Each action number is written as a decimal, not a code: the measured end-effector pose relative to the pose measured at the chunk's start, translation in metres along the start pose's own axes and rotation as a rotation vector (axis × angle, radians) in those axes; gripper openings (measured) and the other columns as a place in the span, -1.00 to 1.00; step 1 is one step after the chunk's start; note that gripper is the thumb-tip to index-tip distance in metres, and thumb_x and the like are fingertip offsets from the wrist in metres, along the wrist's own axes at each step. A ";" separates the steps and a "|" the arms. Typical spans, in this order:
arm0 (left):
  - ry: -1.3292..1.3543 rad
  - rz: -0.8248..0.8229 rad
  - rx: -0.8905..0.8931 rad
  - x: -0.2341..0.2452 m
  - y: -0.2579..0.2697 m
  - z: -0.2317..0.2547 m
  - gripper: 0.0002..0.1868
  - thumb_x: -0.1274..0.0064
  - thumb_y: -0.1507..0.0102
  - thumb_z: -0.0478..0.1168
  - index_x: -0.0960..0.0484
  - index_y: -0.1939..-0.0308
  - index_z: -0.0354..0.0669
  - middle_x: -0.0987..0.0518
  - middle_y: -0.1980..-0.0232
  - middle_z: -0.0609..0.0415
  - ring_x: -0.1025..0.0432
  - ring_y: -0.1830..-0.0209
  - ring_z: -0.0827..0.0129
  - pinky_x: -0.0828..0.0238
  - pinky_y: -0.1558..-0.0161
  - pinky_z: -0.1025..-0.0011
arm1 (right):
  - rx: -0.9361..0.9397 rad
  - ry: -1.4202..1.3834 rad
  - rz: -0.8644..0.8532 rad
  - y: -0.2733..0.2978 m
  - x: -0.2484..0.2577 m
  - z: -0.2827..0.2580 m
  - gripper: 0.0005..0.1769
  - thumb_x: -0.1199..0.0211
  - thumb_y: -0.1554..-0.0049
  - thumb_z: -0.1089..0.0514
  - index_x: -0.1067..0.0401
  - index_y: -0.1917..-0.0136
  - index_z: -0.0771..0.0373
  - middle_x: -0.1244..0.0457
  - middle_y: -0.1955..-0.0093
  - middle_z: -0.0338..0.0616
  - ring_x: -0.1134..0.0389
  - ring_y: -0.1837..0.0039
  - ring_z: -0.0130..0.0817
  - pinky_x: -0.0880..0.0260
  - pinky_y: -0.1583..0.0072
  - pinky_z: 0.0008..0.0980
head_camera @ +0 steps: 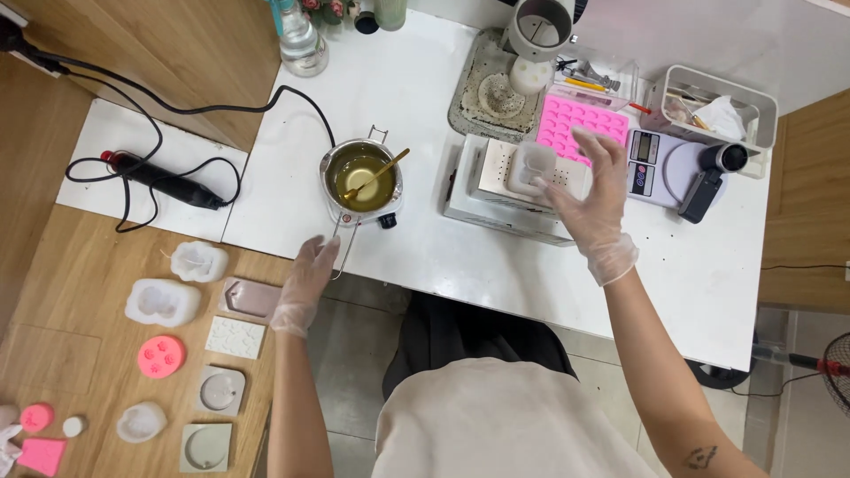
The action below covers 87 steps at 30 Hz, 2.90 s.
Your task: Pouring melted wax into molds and preparing candle-making materials on a workbench.
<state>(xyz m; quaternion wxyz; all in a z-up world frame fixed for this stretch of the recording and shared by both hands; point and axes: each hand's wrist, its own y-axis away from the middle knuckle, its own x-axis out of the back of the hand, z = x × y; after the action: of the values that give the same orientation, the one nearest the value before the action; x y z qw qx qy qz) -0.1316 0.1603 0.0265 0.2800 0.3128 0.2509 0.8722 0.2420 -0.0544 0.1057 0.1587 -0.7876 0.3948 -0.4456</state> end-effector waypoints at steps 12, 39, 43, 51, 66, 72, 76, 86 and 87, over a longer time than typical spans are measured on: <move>0.424 -0.004 0.002 -0.034 -0.002 0.028 -0.52 -0.02 -0.33 0.09 -0.53 0.59 -0.09 -0.17 0.74 0.29 -0.02 0.78 0.59 0.12 0.66 0.65 | -0.503 -0.315 0.006 0.087 -0.046 -0.105 -0.71 -0.40 -0.10 0.31 -0.59 -0.11 0.14 -0.40 0.20 -0.15 -0.42 0.21 -0.41 -0.47 0.05 -0.43; 0.111 -0.136 -0.070 -0.090 0.171 0.114 -0.58 -0.28 -0.21 0.04 -0.60 0.66 -0.05 -0.35 0.74 0.16 -0.20 0.66 0.51 -0.15 0.52 0.55 | -0.754 -0.311 0.212 0.008 0.043 -0.118 -0.53 -0.51 -0.09 0.20 -0.47 -0.25 0.23 -0.10 0.33 -0.32 -0.13 0.23 -0.57 -0.18 0.11 -0.59; 0.116 -0.145 -0.099 -0.101 0.178 0.116 -0.58 -0.28 -0.21 0.04 -0.61 0.64 -0.08 -0.35 0.73 0.15 -0.19 0.63 0.50 -0.13 0.52 0.55 | -0.872 -0.347 0.042 0.004 0.052 -0.107 -0.74 -0.52 -0.05 0.15 -0.61 -0.04 0.13 -0.28 0.34 -0.30 -0.25 0.28 -0.64 -0.27 0.16 -0.66; 0.170 -0.141 -0.050 -0.123 0.185 0.115 -0.60 -0.23 -0.23 -0.02 -0.58 0.64 -0.09 -0.31 0.75 0.14 -0.16 0.62 0.50 -0.09 0.51 0.55 | -0.546 -0.460 -0.261 0.004 0.079 -0.123 -0.86 -0.23 -0.26 0.28 -0.59 0.01 0.34 -0.34 0.28 0.04 -0.36 0.23 -0.31 -0.41 0.06 -0.39; 0.376 -0.180 -0.058 -0.125 0.191 0.127 -0.62 -0.25 -0.25 -0.13 -0.56 0.61 -0.19 -0.23 0.74 0.12 -0.11 0.65 0.53 -0.02 0.58 0.61 | -0.411 -0.499 0.076 0.039 0.115 -0.081 -0.62 0.05 -0.42 0.09 -0.43 -0.06 0.46 -0.39 0.14 0.13 -0.48 0.08 -0.17 -0.53 -0.10 -0.24; 0.458 -0.159 -0.053 -0.127 0.191 0.126 -0.61 -0.27 -0.23 -0.18 -0.53 0.66 -0.20 -0.23 0.75 0.10 -0.10 0.64 0.52 0.00 0.57 0.61 | -0.417 -0.510 0.140 0.053 0.108 -0.069 -0.61 0.11 -0.44 0.08 -0.37 -0.02 0.45 -0.38 0.18 0.19 -0.49 0.11 -0.09 -0.54 -0.06 -0.21; 0.459 -0.147 -0.049 -0.131 0.185 0.118 -0.60 -0.27 -0.23 -0.17 -0.53 0.66 -0.18 -0.24 0.75 0.11 -0.09 0.65 0.53 0.01 0.58 0.62 | -0.414 -0.527 0.214 0.060 0.095 -0.072 -0.63 0.11 -0.44 0.08 -0.35 -0.02 0.43 -0.38 0.15 0.19 -0.50 0.11 -0.06 -0.56 -0.03 -0.18; 0.503 -0.127 -0.050 -0.135 0.186 0.116 -0.55 -0.26 -0.24 -0.16 -0.47 0.72 -0.13 -0.20 0.78 0.14 -0.05 0.68 0.58 0.05 0.59 0.63 | -0.381 -0.463 0.349 0.074 0.074 -0.089 -0.61 0.17 -0.44 0.08 -0.32 0.00 0.43 -0.37 0.20 0.24 -0.50 0.12 0.01 -0.57 0.00 -0.13; 0.479 -0.134 -0.052 -0.134 0.186 0.115 -0.54 -0.26 -0.24 -0.13 -0.47 0.72 -0.12 -0.20 0.78 0.15 -0.04 0.69 0.57 0.05 0.60 0.62 | -0.334 -0.447 0.344 0.075 0.075 -0.088 -0.59 0.17 -0.44 0.07 -0.31 0.00 0.46 -0.38 0.20 0.27 -0.51 0.12 0.05 -0.56 0.00 -0.12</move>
<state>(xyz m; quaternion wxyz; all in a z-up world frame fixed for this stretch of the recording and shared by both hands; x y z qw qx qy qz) -0.0271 -0.0295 0.1641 0.2777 0.0723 0.3076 0.9072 0.1547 -0.1504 0.1522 0.1829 -0.8028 0.5453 -0.1574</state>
